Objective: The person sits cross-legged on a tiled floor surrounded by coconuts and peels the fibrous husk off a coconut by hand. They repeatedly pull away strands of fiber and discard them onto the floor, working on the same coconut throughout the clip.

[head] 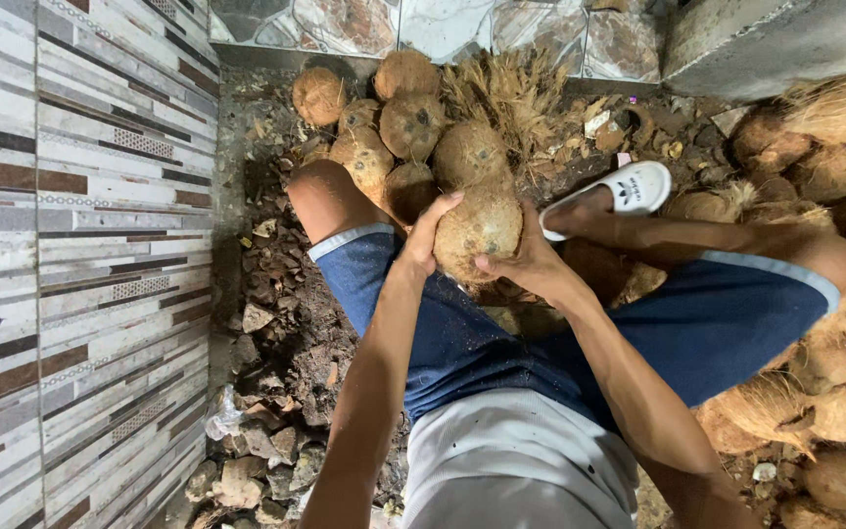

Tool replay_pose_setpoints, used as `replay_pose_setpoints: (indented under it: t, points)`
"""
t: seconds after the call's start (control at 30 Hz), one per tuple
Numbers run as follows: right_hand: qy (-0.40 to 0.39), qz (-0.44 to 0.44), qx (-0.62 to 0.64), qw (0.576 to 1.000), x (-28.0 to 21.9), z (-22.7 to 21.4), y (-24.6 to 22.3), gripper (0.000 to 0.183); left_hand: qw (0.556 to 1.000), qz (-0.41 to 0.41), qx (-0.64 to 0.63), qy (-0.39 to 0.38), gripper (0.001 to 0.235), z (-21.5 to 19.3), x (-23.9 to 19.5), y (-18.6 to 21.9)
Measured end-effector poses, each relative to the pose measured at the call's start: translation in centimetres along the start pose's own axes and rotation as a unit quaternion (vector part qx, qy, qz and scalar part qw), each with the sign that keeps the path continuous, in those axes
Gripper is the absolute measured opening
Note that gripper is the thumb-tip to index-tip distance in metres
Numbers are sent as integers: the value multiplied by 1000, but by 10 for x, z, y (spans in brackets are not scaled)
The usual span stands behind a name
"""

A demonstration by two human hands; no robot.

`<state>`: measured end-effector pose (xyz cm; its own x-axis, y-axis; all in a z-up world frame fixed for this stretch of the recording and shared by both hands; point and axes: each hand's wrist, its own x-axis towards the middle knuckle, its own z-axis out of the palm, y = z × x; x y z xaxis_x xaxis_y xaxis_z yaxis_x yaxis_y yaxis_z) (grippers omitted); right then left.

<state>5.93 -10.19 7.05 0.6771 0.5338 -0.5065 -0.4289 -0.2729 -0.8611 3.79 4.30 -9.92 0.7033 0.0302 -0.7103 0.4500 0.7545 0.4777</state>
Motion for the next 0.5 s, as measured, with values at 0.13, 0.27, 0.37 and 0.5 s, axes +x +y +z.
replay_pose_setpoints:
  t: [0.13,0.27,0.37,0.5]
  points:
    - [8,-1,2,1000,15,-18,19,120,1000,-21,7,16,92,26,-23,11]
    - [56,-9,36,998,43,-47,74,106,996,-36,82,24,90,51,-27,18]
    - [88,10,64,994,53,-59,81,97,992,-39,110,51,88,65,-13,11]
    - [143,220,29,965,68,-64,39,122,978,-70,150,124,89,85,5,-7]
